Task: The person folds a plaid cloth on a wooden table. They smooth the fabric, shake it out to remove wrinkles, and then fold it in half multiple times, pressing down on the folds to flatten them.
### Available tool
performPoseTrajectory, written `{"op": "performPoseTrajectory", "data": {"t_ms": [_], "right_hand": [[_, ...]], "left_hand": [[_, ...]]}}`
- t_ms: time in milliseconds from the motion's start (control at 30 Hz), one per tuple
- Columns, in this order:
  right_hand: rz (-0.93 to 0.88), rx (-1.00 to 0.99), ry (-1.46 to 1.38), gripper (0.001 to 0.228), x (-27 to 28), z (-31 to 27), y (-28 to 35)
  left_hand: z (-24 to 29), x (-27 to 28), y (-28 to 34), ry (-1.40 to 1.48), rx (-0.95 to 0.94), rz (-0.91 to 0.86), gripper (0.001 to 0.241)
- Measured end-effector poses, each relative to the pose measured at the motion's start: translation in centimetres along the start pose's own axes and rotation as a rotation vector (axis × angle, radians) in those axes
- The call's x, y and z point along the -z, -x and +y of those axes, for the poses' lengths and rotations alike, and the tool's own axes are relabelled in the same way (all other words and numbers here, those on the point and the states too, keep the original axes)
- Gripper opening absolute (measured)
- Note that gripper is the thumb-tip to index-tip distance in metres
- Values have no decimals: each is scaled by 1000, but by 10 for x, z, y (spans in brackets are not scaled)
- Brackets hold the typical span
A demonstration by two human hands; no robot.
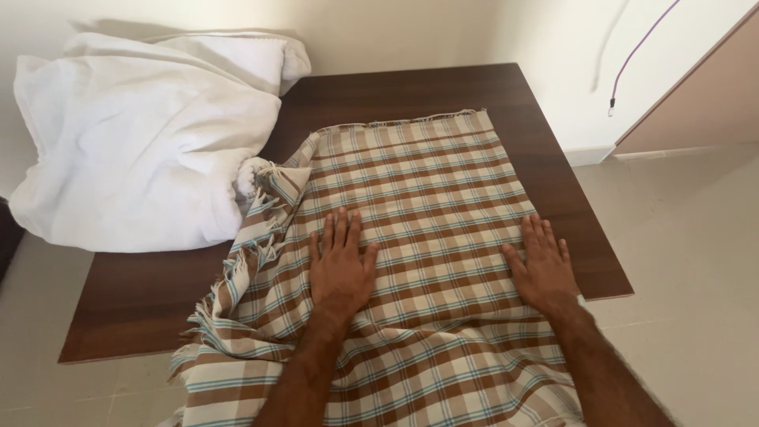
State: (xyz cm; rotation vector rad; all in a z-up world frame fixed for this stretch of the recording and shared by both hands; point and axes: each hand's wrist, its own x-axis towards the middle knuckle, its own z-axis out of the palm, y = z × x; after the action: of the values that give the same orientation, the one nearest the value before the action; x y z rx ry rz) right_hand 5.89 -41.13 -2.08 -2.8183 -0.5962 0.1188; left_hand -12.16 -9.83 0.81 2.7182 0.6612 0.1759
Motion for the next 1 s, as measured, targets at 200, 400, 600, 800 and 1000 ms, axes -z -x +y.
{"op": "performPoseTrajectory", "data": {"t_ms": [200, 400, 600, 800, 1000], "right_hand": [[62, -15, -36, 77, 0, 4, 1], [70, -19, -36, 77, -5, 11, -3], [103, 57, 34, 77, 1, -3, -5], [-80, 86, 52, 79, -2, -23, -3], [-68, 46, 38, 76, 0, -25, -10]], "left_hand": [[-8, -10, 1, 35, 32, 29, 66], [-12, -18, 5, 66, -58, 41, 61], [20, -4, 28, 67, -98, -24, 65], [2, -10, 13, -20, 26, -36, 71], [-6, 4, -1, -25, 24, -21, 70]]}}
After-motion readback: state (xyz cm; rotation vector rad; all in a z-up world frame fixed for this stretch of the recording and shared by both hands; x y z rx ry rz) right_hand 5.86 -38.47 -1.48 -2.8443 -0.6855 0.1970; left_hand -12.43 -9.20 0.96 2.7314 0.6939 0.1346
